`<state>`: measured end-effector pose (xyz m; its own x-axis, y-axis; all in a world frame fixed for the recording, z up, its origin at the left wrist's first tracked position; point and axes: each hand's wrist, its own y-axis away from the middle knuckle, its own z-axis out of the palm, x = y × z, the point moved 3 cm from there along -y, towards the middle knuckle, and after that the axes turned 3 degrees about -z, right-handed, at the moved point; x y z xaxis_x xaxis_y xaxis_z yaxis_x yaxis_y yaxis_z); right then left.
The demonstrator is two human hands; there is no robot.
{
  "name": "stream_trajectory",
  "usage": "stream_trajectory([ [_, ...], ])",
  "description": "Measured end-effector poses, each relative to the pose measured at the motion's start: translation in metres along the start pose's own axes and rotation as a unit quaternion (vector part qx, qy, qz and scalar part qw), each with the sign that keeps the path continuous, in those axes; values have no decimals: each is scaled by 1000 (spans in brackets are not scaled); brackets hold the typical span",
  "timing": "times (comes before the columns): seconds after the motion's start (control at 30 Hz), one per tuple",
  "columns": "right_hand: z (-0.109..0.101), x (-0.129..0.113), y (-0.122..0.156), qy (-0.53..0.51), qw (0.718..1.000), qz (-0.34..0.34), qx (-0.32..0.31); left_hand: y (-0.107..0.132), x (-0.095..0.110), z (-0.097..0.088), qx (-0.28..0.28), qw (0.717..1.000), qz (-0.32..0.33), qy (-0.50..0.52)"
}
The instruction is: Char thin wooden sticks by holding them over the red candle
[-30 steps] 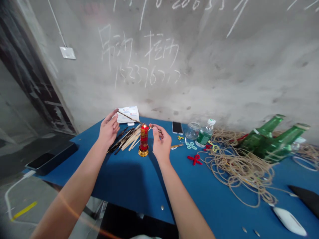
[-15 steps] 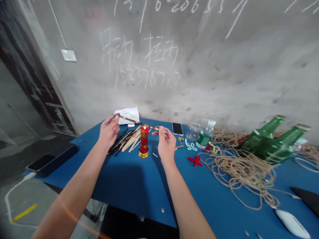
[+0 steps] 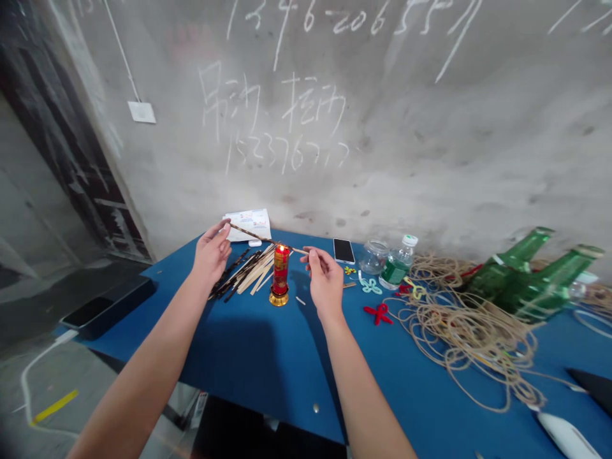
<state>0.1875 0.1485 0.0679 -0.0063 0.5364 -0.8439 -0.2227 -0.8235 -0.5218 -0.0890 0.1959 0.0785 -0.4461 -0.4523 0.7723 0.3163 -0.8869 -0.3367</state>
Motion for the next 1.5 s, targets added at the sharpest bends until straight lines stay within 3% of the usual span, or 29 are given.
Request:
stream_trajectory([
  [0.43, 4, -5, 5, 80, 995, -49, -41, 2, 4, 0, 13, 1000, 5, -20],
  [0.9, 10, -5, 7, 58, 995, -55, -62, 4, 1, 7, -9, 1000, -11, 7],
  [1.17, 11, -4, 7, 54, 996, -59, -50, 4, -8, 10, -21, 996, -66, 52],
  [1.5, 5, -6, 5, 56, 997, -43, -18, -3, -5, 3, 20, 994, -52, 97],
])
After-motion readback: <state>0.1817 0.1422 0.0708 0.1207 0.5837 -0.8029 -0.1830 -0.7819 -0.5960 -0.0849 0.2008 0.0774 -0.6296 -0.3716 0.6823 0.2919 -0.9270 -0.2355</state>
